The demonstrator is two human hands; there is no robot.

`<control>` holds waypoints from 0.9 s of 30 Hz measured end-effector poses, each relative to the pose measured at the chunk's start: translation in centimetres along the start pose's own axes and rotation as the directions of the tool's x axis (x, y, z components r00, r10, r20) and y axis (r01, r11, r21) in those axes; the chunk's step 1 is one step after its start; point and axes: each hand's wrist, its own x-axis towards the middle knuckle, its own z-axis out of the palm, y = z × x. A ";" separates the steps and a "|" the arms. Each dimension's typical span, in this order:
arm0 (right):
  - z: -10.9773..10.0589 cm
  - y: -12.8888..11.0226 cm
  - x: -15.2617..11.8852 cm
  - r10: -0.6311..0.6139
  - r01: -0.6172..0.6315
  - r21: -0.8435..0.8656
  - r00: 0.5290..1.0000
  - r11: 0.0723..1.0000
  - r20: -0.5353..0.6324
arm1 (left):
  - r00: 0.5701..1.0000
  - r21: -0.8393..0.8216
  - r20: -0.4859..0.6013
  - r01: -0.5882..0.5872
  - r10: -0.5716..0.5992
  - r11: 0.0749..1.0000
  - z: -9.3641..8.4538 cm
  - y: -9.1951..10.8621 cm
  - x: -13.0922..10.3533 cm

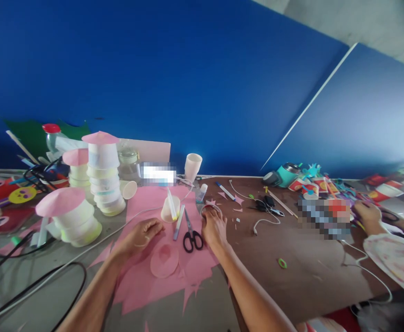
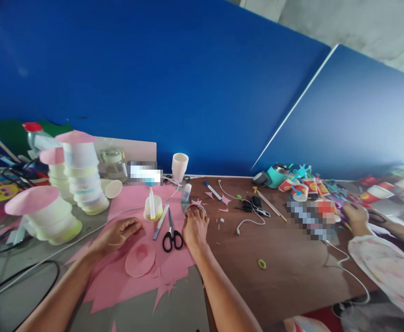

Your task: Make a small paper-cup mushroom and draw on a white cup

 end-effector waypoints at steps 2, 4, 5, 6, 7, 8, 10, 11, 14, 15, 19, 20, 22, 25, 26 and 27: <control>-0.2 0.0 0.0 -0.003 0.003 -0.023 1.000 1.000 0.000 | 1.000 -0.012 0.011 0.005 -0.004 1.000 0.0 0.1 0.0; -0.4 -0.2 -0.2 -0.011 0.010 -0.046 1.000 0.999 -0.010 | 1.000 -0.033 0.009 0.007 -0.007 0.999 0.0 0.3 0.0; -0.5 -0.3 -0.3 -0.016 0.016 -0.058 1.000 0.998 -0.016 | 1.000 -0.043 0.007 0.006 -0.006 0.999 0.0 0.4 0.0; -0.7 -0.4 -0.4 -0.023 0.021 -0.068 1.000 0.997 -0.020 | 1.000 -0.050 0.006 0.006 -0.006 0.999 0.0 0.4 0.0; -0.8 -0.5 -0.6 -0.028 0.027 -0.076 0.999 0.997 -0.020 | 1.000 -0.053 0.011 0.006 -0.005 0.999 0.0 0.5 0.0; -1.0 -0.5 -0.6 -0.033 0.032 -0.081 0.999 0.996 -0.016 | 1.000 -0.052 0.016 0.005 -0.004 0.999 0.0 0.5 0.0; -1.3 -0.4 -0.6 -0.034 0.034 -0.086 0.999 0.996 0.003 | 1.000 -0.049 0.026 0.004 -0.002 0.999 0.0 0.5 0.0; -1.5 -0.3 -0.5 -0.029 0.030 -0.089 0.999 0.996 0.014 | 1.000 -0.048 0.029 0.005 -0.003 0.999 0.0 0.4 0.0; -2.0 0.7 0.1 -0.012 0.014 -0.087 1.000 0.996 0.015 | 1.000 -0.057 0.021 -0.006 0.008 0.998 0.1 0.3 0.1; -2.1 1.1 0.4 -0.014 0.015 -0.082 1.000 0.997 0.007 | 1.000 -0.060 0.016 -0.010 0.011 0.998 0.1 0.3 0.1; -2.2 2.6 1.1 -0.035 0.038 -0.089 0.999 0.995 0.027 | 1.000 -0.062 0.008 -0.001 0.002 0.998 0.1 0.0 0.2; -2.1 2.8 1.2 -0.036 0.039 -0.092 0.999 0.995 0.030 | 1.000 -0.062 0.009 0.000 0.000 0.998 0.1 0.0 0.2; -2.1 3.0 1.1 -0.032 0.032 -0.082 0.999 0.996 0.000 | 1.000 -0.067 0.005 0.004 -0.004 0.998 0.1 -0.1 0.2; -2.1 3.1 0.5 -0.062 0.062 -0.027 0.998 0.998 -0.006 | 1.000 -0.077 -0.005 0.017 -0.017 0.997 0.1 0.0 0.2; -2.2 3.2 0.2 -0.094 0.094 -0.011 0.995 0.996 0.031 | 1.000 -0.075 -0.007 0.020 -0.021 0.997 0.1 0.0 0.3; -2.2 3.3 -0.1 -0.126 0.127 -0.002 0.989 0.992 0.073 | 1.000 -0.069 -0.005 0.021 -0.022 0.997 0.1 0.1 0.3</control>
